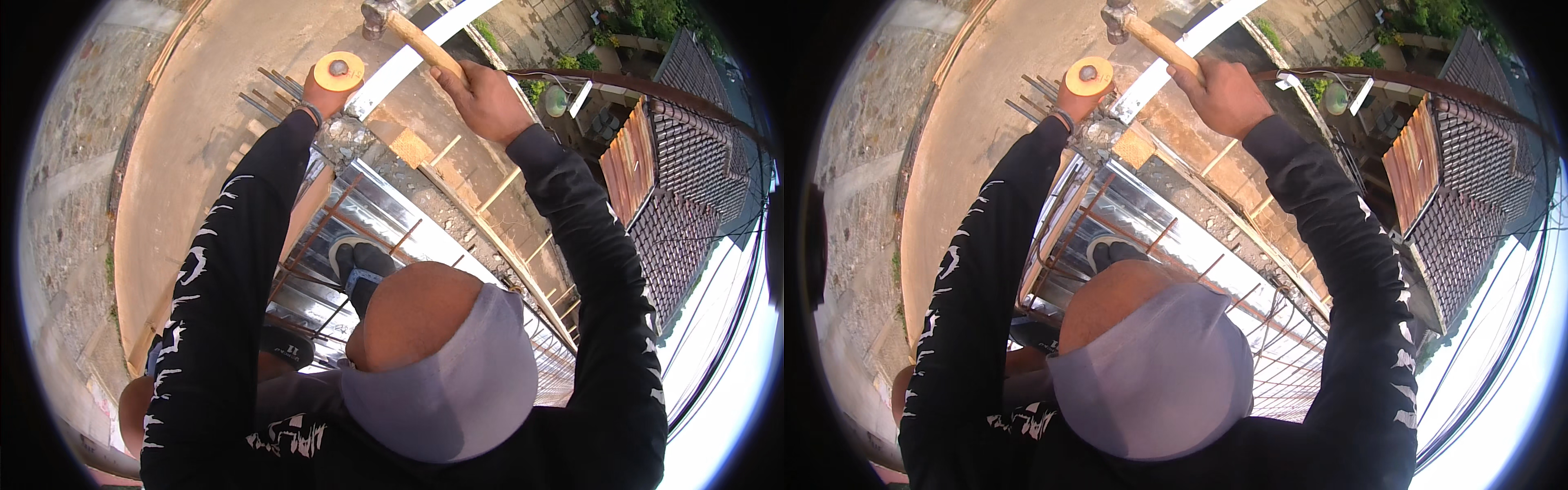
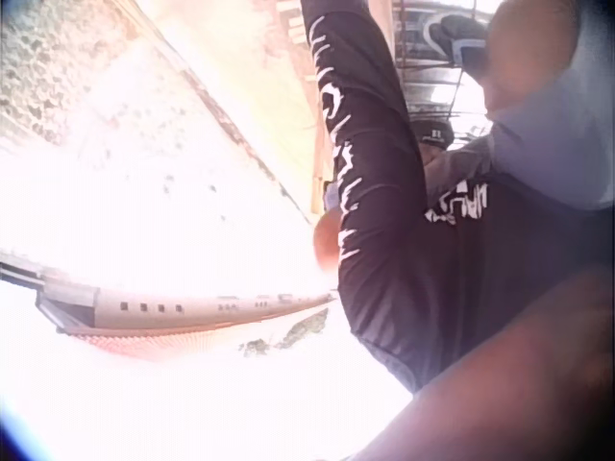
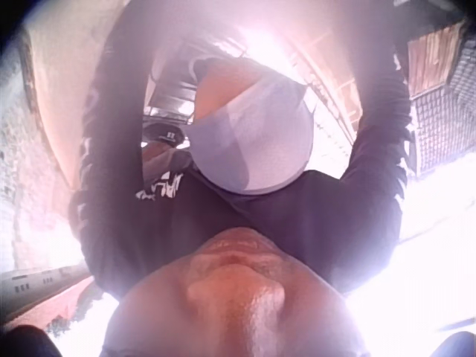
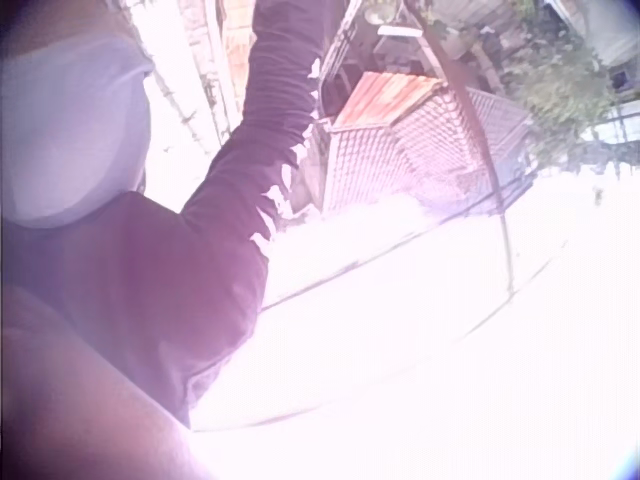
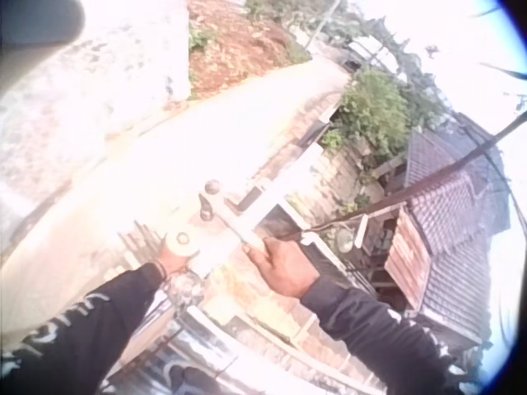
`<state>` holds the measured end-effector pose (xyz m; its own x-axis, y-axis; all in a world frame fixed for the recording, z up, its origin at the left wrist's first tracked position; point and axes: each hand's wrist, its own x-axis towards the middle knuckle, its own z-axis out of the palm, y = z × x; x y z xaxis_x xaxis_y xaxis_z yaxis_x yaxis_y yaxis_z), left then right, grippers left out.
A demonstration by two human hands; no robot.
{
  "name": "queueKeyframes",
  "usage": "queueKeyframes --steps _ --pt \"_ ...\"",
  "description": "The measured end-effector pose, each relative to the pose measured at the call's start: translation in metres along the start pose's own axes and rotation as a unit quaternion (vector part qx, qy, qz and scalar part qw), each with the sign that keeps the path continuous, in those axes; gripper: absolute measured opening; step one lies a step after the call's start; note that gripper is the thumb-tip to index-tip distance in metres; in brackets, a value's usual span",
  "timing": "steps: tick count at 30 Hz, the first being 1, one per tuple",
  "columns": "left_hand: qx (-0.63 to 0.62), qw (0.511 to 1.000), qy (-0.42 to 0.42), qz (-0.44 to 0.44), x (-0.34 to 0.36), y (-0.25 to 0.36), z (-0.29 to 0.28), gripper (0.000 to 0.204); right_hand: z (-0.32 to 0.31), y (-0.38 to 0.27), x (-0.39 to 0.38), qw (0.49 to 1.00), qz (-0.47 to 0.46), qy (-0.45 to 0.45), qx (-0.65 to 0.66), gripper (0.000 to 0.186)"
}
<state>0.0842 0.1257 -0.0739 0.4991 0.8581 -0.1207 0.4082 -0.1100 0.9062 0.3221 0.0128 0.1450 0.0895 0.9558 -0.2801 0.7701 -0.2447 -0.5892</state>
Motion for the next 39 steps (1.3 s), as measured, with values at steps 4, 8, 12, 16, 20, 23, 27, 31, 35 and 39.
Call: queueKeyframes --steps 4,8,12,16,20,23,27,31,35,39 --pt "0.006 0.985 0.134 -0.111 0.017 -0.029 -0.055 0.03 -0.016 -0.038 -0.016 0.963 0.124 0.06 0.231 0.053" --pt "-0.143 0.977 0.155 -0.025 0.018 0.021 -0.093 0.019 -0.021 -0.047 -0.041 0.911 0.189 0.099 0.353 0.044" --pt "-0.298 0.941 0.159 0.0 -0.004 0.086 -0.134 0.012 -0.023 -0.027 -0.028 0.932 0.216 0.007 0.291 0.047" --pt "-0.287 0.942 0.172 0.003 -0.039 0.11 -0.174 0.012 -0.011 -0.004 0.031 0.989 0.007 -0.136 -0.061 0.048" --pt "-0.315 0.929 0.193 0.017 -0.07 0.117 -0.188 0.014 0.068 0.044 0.069 0.956 -0.009 -0.285 -0.068 0.051" --pt "-0.293 0.933 0.211 -0.001 -0.098 0.111 -0.202 0.017 0.105 0.043 0.084 0.906 0.014 -0.349 -0.237 0.051" --pt "-0.264 0.943 0.204 -0.004 -0.127 0.102 -0.215 0.02 0.136 0.078 0.081 0.918 0.066 -0.309 -0.24 0.053" --pt "-0.239 0.941 0.235 -0.056 -0.158 0.089 -0.231 0.018 0.135 0.069 0.079 0.936 0.146 -0.316 -0.044 0.055" --pt "-0.247 0.937 0.232 -0.087 -0.16 0.084 -0.227 0.015 0.135 0.052 0.082 0.918 0.176 -0.356 -0.015 0.058" --pt "-0.243 0.945 0.209 -0.059 -0.142 0.09 -0.22 0.015 0.19 0.108 0.113 0.939 0.019 -0.268 -0.216 0.055"
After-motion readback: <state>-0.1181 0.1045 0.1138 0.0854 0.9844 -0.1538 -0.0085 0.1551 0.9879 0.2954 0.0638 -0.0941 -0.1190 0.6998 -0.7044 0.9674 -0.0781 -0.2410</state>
